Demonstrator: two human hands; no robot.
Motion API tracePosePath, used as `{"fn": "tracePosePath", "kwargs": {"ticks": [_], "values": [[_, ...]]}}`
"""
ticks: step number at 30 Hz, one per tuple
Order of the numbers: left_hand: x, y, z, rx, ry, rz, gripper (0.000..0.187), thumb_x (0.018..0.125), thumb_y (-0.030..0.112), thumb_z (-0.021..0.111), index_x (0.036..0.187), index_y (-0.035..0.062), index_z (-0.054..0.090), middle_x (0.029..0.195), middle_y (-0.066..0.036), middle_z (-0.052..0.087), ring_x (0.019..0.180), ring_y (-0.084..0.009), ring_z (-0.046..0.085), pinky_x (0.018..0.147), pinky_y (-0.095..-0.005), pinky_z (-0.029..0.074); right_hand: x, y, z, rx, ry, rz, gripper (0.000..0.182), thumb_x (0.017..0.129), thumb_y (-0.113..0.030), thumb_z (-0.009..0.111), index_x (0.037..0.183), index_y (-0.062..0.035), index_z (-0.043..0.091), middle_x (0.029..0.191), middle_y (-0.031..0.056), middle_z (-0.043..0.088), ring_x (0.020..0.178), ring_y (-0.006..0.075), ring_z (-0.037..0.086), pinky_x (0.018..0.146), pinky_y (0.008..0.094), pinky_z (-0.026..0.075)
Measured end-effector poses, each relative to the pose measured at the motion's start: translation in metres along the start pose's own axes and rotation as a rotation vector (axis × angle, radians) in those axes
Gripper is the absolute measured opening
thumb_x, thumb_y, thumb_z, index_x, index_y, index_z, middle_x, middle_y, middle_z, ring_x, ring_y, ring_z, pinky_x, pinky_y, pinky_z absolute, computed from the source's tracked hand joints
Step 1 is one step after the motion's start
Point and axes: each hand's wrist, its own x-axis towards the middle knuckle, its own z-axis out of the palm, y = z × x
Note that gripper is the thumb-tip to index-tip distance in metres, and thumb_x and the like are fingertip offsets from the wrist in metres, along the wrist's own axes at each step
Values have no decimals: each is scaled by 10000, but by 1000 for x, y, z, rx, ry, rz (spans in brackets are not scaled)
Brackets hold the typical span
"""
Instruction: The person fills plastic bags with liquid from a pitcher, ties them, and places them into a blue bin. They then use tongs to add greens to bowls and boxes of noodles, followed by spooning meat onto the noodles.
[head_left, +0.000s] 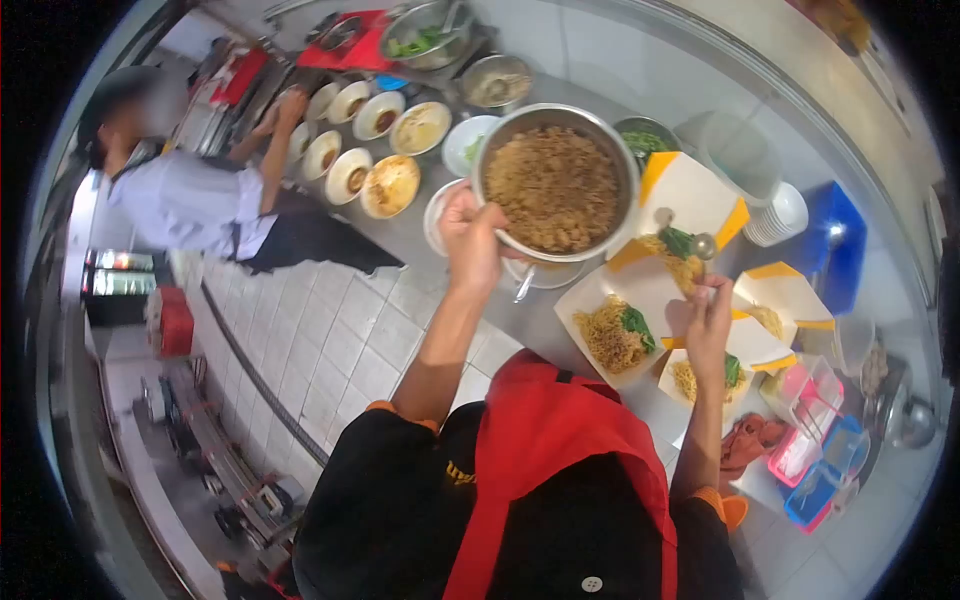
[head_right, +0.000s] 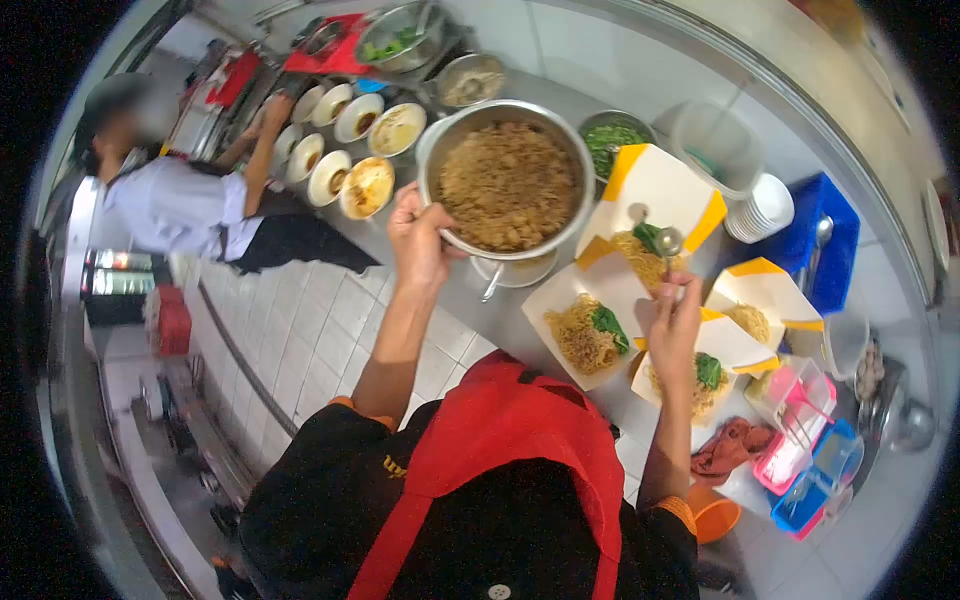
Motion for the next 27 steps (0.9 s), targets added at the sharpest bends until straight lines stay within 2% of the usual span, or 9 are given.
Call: {"fn": "tracePosePath", "kwargs": {"ticks": [5, 8, 11, 12, 15, 18, 21, 24, 27], "values": [[21, -27, -5, 29, -158, -189, 394, 741, -54, 506, 1123, 23, 565, 891, -109, 641, 559, -162, 642, 320, -241, 531, -44, -18, 25, 229, 33, 220, 194, 1079, -241, 388, 1156, -63, 394, 1102, 105, 515, 916, 222, 682, 748, 345, 559], [24, -55, -15, -1, -253, -291, 162, 735, -73, 492, 807, 72, 486, 921, -103, 621, 549, -147, 633, 312, -246, 536, -66, -20, 49, 385, 116, 294, 186, 1082, -245, 345, 1168, -81, 324, 1130, 122, 481, 868, 254, 695, 738, 352, 579], [8, -74, -9, 5, -299, -390, 178, 727, -79, 492, 723, 89, 433, 956, -80, 603, 554, -136, 627, 306, -250, 535, -88, -3, 73, 512, 287, 303, 145, 1070, -155, 353, 1173, -62, 310, 1121, 134, 472, 794, 208, 672, 673, 296, 563], [1, -79, -2, 42, -283, -349, 204, 727, -65, 500, 718, 114, 403, 810, -48, 572, 489, -120, 567, 251, -234, 415, -89, -5, 74, 462, 298, 343, 147, 1068, -156, 357, 1174, -65, 311, 1118, 130, 480, 784, 202, 669, 658, 291, 563], [-17, -88, 8, 88, -296, -298, 199, 719, -82, 498, 679, 87, 402, 963, -59, 557, 548, -118, 593, 272, -228, 492, -81, -30, 65, 313, 381, 472, 129, 1046, -131, 434, 1127, -34, 404, 988, 113, 550, 742, 182, 658, 610, 295, 549], [-21, -107, 0, 114, -392, -289, 192, 713, -91, 506, 638, 57, 409, 1156, -97, 500, 621, -118, 608, 298, -226, 535, -43, -68, 44, -268, 306, 10, 55, 912, 0, 599, 963, 16, 589, 779, 168, 598, 704, 287, 654, 616, 385, 526], [-22, -124, -4, 150, -465, -194, 173, 706, -98, 514, 623, 36, 442, 1203, -131, 495, 751, -136, 626, 348, -203, 531, -2, -59, 47, -510, 164, -205, 122, 831, 37, 609, 950, 12, 606, 865, 194, 625, 748, 359, 657, 658, 430, 539], [-25, -120, 2, 267, -527, 2, 130, 704, -93, 531, 641, 8, 479, 1233, -149, 497, 930, -163, 611, 499, -191, 549, 30, -52, 63, -679, 140, -256, 162, 758, 37, 612, 917, 11, 625, 915, 196, 629, 780, 385, 661, 695, 462, 543], [-26, -104, 13, 271, -505, -192, 137, 715, -62, 573, 630, 10, 492, 1250, -155, 531, 1051, -170, 550, 727, -241, 510, 29, -48, 82, -676, -141, -251, 226, 735, 9, 625, 960, 9, 633, 950, 192, 617, 791, 396, 663, 712, 466, 548]]}}
